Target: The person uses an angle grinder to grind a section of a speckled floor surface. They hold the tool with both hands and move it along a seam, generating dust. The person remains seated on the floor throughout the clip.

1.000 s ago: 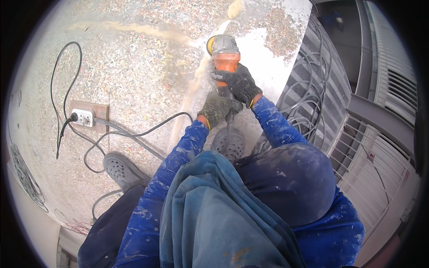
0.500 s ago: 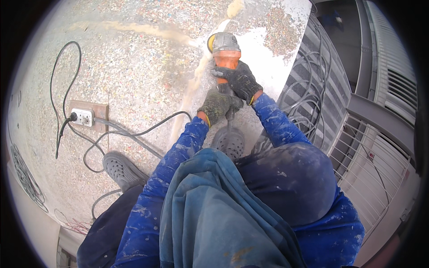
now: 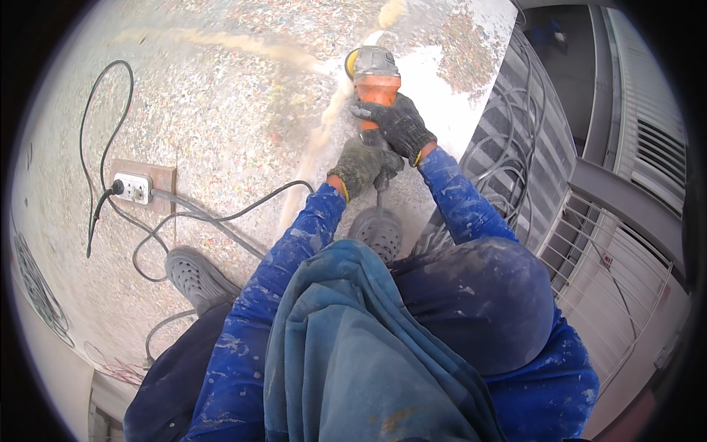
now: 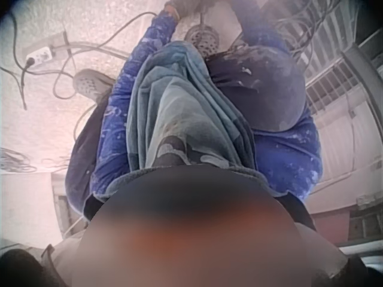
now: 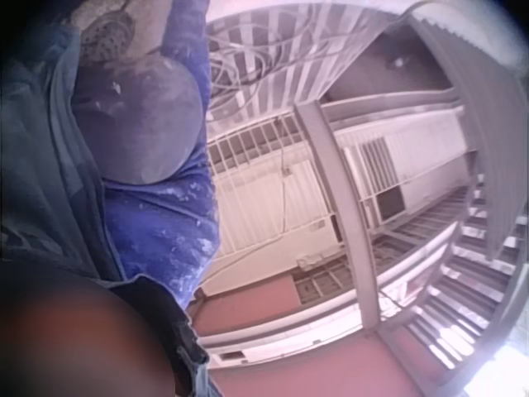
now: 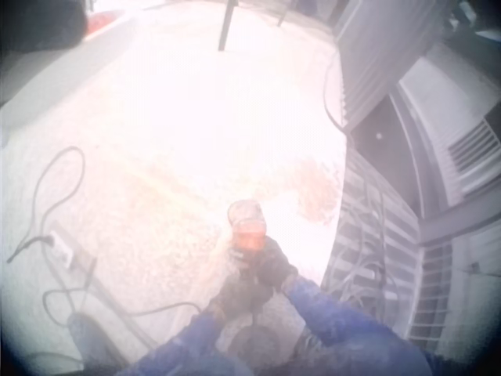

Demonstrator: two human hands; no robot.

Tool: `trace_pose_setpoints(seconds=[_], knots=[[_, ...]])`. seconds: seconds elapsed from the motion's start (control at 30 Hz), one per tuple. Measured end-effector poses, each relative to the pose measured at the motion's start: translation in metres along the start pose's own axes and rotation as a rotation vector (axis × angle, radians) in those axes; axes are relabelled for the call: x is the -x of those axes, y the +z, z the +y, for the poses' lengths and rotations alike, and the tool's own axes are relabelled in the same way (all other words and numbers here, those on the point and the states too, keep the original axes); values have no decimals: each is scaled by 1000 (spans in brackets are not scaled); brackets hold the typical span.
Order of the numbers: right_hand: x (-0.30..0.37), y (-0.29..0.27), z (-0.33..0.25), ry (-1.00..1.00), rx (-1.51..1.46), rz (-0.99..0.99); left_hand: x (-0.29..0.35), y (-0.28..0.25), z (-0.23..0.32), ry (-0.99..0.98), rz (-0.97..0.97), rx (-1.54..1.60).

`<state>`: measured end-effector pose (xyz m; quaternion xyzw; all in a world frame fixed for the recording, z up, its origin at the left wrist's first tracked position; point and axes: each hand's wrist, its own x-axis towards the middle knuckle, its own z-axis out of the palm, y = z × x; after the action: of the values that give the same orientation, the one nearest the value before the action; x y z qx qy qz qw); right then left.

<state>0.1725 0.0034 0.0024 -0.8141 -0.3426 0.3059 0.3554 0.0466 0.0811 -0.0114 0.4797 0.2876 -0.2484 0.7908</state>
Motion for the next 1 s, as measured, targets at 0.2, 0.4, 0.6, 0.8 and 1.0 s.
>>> trace_pose_setpoints(seconds=[0.2,0.4,0.6,0.8,1.0], knots=[[17,10,12,-99,156,16,0,5,-36,469,80,-280],[2,-3,10,428,-459,-19,-9,6,-11,131,41,-28],[-11,-4,26,109,21,-127,0,2,13,81,33,207],[-7,7,5,333,-267,-41,8,-2,-2,106,117,-25],[-8,2,-7,338,-433,50,8,-4,2,129,53,118]])
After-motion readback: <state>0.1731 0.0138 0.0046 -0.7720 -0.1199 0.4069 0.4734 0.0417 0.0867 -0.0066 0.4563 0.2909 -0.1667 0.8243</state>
